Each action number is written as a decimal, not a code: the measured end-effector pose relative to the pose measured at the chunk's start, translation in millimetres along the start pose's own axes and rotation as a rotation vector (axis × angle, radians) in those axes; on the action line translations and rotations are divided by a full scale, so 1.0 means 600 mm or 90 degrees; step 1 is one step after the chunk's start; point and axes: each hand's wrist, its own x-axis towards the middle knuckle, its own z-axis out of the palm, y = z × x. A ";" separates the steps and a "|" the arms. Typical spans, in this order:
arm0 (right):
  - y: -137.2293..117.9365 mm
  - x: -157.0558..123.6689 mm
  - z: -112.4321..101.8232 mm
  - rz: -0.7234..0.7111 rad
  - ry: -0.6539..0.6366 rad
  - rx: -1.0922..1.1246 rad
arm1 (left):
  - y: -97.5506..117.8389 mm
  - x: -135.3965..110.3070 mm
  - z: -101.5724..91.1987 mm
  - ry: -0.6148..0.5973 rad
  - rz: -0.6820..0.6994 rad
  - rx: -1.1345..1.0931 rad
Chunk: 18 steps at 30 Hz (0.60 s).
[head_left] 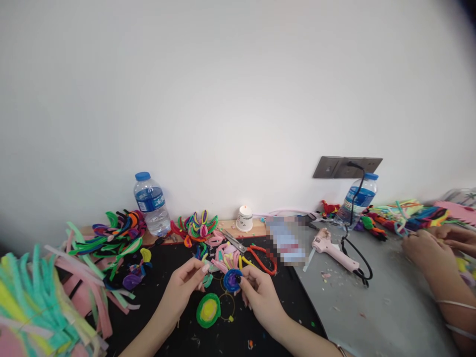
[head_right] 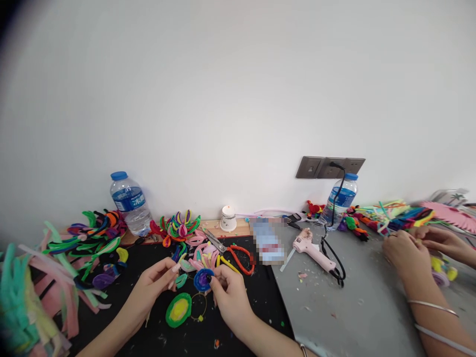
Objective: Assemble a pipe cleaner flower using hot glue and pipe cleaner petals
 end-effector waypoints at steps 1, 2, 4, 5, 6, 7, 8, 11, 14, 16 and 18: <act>0.000 0.000 0.000 -0.002 0.000 0.002 | -0.002 0.001 -0.001 0.015 0.010 0.013; 0.000 0.000 0.000 -0.003 0.002 0.005 | -0.003 0.002 -0.003 0.027 0.017 0.017; -0.001 -0.001 0.001 -0.006 0.003 0.012 | -0.005 0.004 -0.005 0.044 0.010 -0.005; -0.002 -0.001 0.001 -0.005 0.003 0.013 | -0.006 0.005 -0.007 0.051 0.001 -0.026; -0.002 -0.001 0.000 -0.004 0.002 0.012 | -0.007 0.006 -0.008 0.060 -0.009 -0.050; -0.003 0.000 0.000 -0.003 0.002 0.010 | -0.007 0.006 -0.010 0.071 -0.021 -0.071; -0.003 0.000 0.000 -0.002 0.002 0.008 | -0.007 0.007 -0.011 0.083 -0.033 -0.088; 0.001 0.005 0.001 0.002 0.013 0.007 | -0.006 0.009 -0.016 0.120 -0.047 -0.116; 0.003 0.011 0.004 0.012 0.016 0.012 | -0.002 0.013 -0.021 0.147 -0.033 -0.111; -0.001 0.016 0.007 0.016 0.008 0.004 | 0.001 0.017 -0.025 0.170 -0.015 -0.093; -0.010 0.022 0.008 0.021 -0.019 -0.019 | 0.003 0.019 -0.032 0.193 0.028 -0.051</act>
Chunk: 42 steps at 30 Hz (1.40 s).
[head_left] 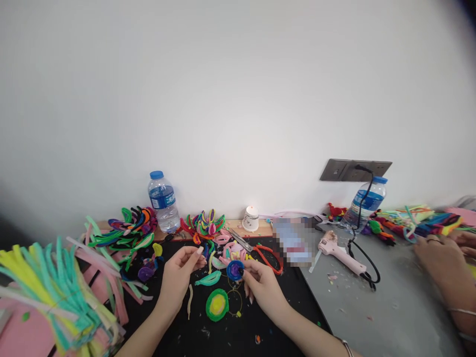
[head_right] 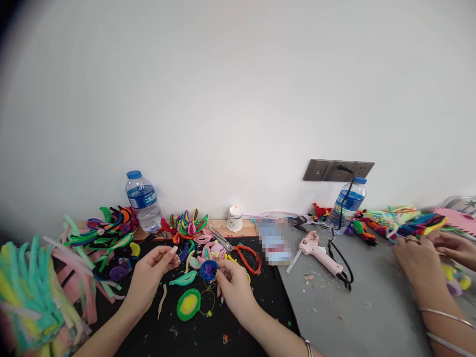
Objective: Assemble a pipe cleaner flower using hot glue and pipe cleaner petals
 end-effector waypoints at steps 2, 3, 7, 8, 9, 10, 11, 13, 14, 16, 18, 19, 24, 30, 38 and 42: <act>-0.012 0.009 0.000 0.008 -0.038 -0.031 | 0.001 0.003 -0.008 0.011 0.073 0.062; -0.018 0.015 0.000 0.013 -0.053 -0.046 | 0.002 0.003 -0.011 0.012 0.104 0.101; -0.030 0.049 -0.001 -0.012 -0.042 -0.072 | 0.000 0.001 -0.020 -0.007 0.148 0.218; -0.031 0.059 0.000 -0.030 -0.029 -0.078 | 0.000 0.001 -0.020 -0.014 0.149 0.237; -0.031 0.069 0.000 -0.049 -0.016 -0.087 | 0.000 0.000 -0.018 -0.021 0.151 0.254; -0.031 0.078 0.002 -0.066 -0.003 -0.103 | 0.000 -0.001 -0.017 -0.029 0.156 0.271; -0.032 0.086 0.003 -0.083 0.011 -0.128 | 0.000 -0.001 -0.015 -0.039 0.162 0.288; -0.035 0.099 0.007 -0.113 0.035 -0.184 | 0.000 -0.001 -0.011 -0.063 0.178 0.317; -0.037 0.104 0.009 -0.127 0.045 -0.214 | 0.000 0.000 -0.010 -0.077 0.188 0.329; -0.041 0.113 0.013 -0.154 0.059 -0.273 | -0.001 0.001 -0.009 -0.093 0.215 0.358; -0.044 0.119 0.016 -0.173 0.065 -0.318 | -0.003 0.004 -0.009 -0.095 0.246 0.394; -0.046 0.122 0.017 -0.181 0.065 -0.338 | -0.004 0.005 -0.009 -0.093 0.257 0.410; -0.053 0.124 0.014 -0.194 0.069 -0.421 | -0.009 0.007 -0.010 -0.101 0.252 0.431; -0.076 0.097 0.026 -0.233 0.109 -0.507 | -0.011 0.006 -0.006 -0.111 0.241 0.417; -0.163 0.058 0.075 -0.467 0.078 -0.534 | -0.013 0.006 -0.005 -0.132 0.212 0.353; -0.192 0.056 0.100 -0.458 0.068 -0.502 | -0.017 0.007 -0.006 -0.122 0.173 0.275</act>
